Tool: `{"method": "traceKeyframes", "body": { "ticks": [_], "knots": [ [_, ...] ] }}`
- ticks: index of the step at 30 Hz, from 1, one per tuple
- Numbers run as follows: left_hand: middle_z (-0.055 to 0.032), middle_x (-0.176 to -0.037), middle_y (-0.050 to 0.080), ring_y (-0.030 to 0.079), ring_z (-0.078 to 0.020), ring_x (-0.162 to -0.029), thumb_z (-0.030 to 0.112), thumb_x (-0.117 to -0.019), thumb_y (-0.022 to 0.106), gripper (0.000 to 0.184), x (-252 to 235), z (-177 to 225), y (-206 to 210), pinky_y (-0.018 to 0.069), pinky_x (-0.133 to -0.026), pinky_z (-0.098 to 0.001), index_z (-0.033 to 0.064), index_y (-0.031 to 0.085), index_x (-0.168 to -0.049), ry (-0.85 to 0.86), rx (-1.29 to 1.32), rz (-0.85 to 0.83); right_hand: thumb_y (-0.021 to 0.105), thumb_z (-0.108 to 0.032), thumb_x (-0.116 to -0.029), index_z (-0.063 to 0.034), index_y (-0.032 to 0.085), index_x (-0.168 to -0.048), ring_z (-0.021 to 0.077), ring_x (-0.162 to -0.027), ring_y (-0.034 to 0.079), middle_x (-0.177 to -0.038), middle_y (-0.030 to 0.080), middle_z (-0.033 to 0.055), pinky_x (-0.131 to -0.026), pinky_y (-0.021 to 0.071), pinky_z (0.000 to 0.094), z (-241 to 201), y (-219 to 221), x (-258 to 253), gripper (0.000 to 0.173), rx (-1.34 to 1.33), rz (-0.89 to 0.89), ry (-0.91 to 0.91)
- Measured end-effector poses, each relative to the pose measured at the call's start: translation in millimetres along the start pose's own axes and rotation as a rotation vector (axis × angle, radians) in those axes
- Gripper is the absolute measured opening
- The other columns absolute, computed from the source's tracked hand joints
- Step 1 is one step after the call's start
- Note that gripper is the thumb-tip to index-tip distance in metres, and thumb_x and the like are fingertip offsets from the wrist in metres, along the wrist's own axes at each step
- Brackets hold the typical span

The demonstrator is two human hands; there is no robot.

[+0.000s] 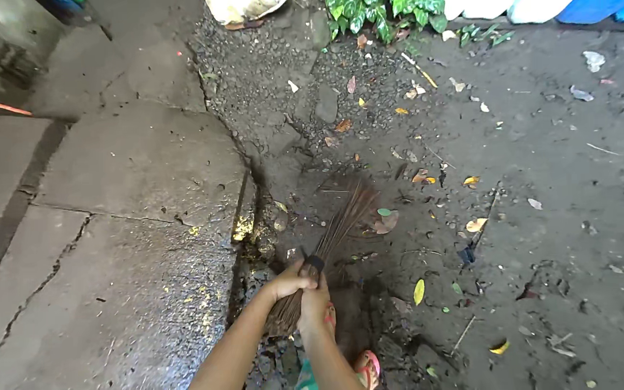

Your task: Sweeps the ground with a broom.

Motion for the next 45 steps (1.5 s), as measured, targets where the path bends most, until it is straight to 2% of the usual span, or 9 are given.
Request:
{"method": "traceKeyframes", "body": {
  "ticks": [6, 10, 15, 23, 29, 33, 37, 41, 45],
  "knots": [
    [-0.0303, -0.145, 0.049, 0.056, -0.0370, -0.129, 0.029, -0.0760, 0.080, 0.123, -21, 3, 14, 0.0473, -0.108, -0.0522, 0.0038, -0.004, -0.162, 0.000, 0.259, 0.346, 0.068, -0.003, -0.0931, 0.0114, 0.048, -0.142, 0.0184, -0.106, 0.066, -0.124, 0.066, 0.0224, -0.096, 0.0524, 0.0320, -40, -7, -36, 0.055, 0.211, -0.313, -0.034],
    [-0.0289, -0.141, 0.052, 0.055, -0.0383, -0.128, 0.024, -0.0851, 0.079, 0.100, -79, 28, 14, 0.0470, -0.106, -0.0537, 0.0032, 0.016, -0.160, -0.089, 0.203, 0.296, 0.069, -0.003, -0.0955, 0.0126, 0.058, -0.129, 0.0247, -0.108, 0.063, -0.122, 0.066, 0.0250, -0.099, 0.0485, 0.0378, -43, -13, -94, 0.038, 0.273, -0.172, 0.021],
    [-0.0246, -0.144, 0.053, 0.055, -0.0315, -0.131, 0.029, -0.0804, 0.072, 0.103, -17, 11, 29, 0.0462, -0.109, -0.0469, 0.0042, 0.014, -0.162, -0.005, 0.113, 0.032, 0.067, -0.011, -0.0960, 0.0047, 0.046, -0.144, 0.0247, -0.111, 0.063, -0.127, 0.062, 0.0220, -0.095, 0.0526, 0.0417, -20, -28, -20, 0.055, 0.160, -0.096, 0.077],
    [-0.0305, -0.150, 0.042, 0.050, -0.0388, -0.135, 0.023, -0.0816, 0.078, 0.113, -5, -56, 125, 0.0451, -0.111, -0.0514, 0.0010, 0.002, -0.162, -0.115, 0.440, 0.410, 0.070, -0.004, -0.0928, 0.0083, 0.054, -0.139, 0.0194, -0.111, 0.064, -0.127, 0.066, 0.0202, -0.101, 0.0499, 0.0343, -4, -108, -17, 0.051, 0.388, -0.318, 0.140],
    [-0.0325, -0.162, 0.025, 0.033, -0.0427, -0.148, 0.003, -0.0906, 0.067, 0.099, 21, 45, 181, 0.0304, -0.120, -0.0506, -0.0017, -0.001, -0.162, -0.290, 0.179, -0.092, 0.077, -0.002, -0.0848, 0.0125, 0.052, -0.139, 0.0263, -0.107, 0.068, -0.121, 0.068, 0.0247, -0.096, 0.0530, 0.0403, 21, -204, -24, 0.061, 0.202, 0.182, 0.027],
    [-0.0339, -0.149, 0.044, 0.052, -0.0398, -0.132, 0.011, -0.0817, 0.070, 0.104, 38, -10, 201, 0.0442, -0.110, -0.0500, -0.0031, 0.006, -0.161, -0.039, 0.182, -0.240, 0.074, -0.001, -0.0843, 0.0146, 0.035, -0.148, 0.0182, -0.110, 0.064, -0.128, 0.062, 0.0264, -0.098, 0.0515, 0.0304, -5, -205, 54, 0.076, 0.139, 0.166, -0.063],
    [-0.0252, -0.128, 0.056, 0.065, -0.0252, -0.109, 0.000, -0.0788, 0.063, 0.101, 84, -38, 231, 0.0535, -0.095, -0.0405, 0.0007, 0.002, -0.160, -0.158, 0.530, 0.178, 0.072, 0.000, -0.0855, 0.0119, 0.036, -0.148, 0.0172, -0.100, 0.065, -0.121, 0.063, 0.0249, -0.090, 0.0542, 0.0325, 7, -218, 87, 0.073, 0.217, -0.083, 0.116],
    [-0.0352, -0.144, 0.042, 0.054, -0.0394, -0.125, 0.005, -0.0814, 0.070, 0.113, 58, -62, 260, 0.0486, -0.103, -0.0503, 0.0029, -0.010, -0.161, -0.187, 0.599, 0.315, 0.073, -0.002, -0.0881, 0.0081, 0.049, -0.143, 0.0272, -0.104, 0.068, -0.119, 0.067, 0.0255, -0.095, 0.0543, 0.0428, 23, -242, 48, 0.061, 0.372, -0.254, 0.199],
    [-0.0323, -0.160, 0.028, 0.037, -0.0414, -0.145, 0.000, -0.0861, 0.069, 0.104, 43, 18, 278, 0.0345, -0.118, -0.0488, 0.0000, -0.003, -0.162, -0.322, 0.251, -0.021, 0.073, -0.005, -0.0893, 0.0092, 0.054, -0.139, 0.0369, -0.117, 0.063, -0.127, 0.063, 0.0304, -0.104, 0.0476, 0.0519, 18, -294, 32, 0.055, 0.324, 0.195, 0.182]
  ]
}}
Point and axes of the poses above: each hand's wrist, its own x-axis away from the middle knuckle, its own y-axis out of the palm, z = x × y, the point moved 5 cm from there along -x, towards the middle knuckle
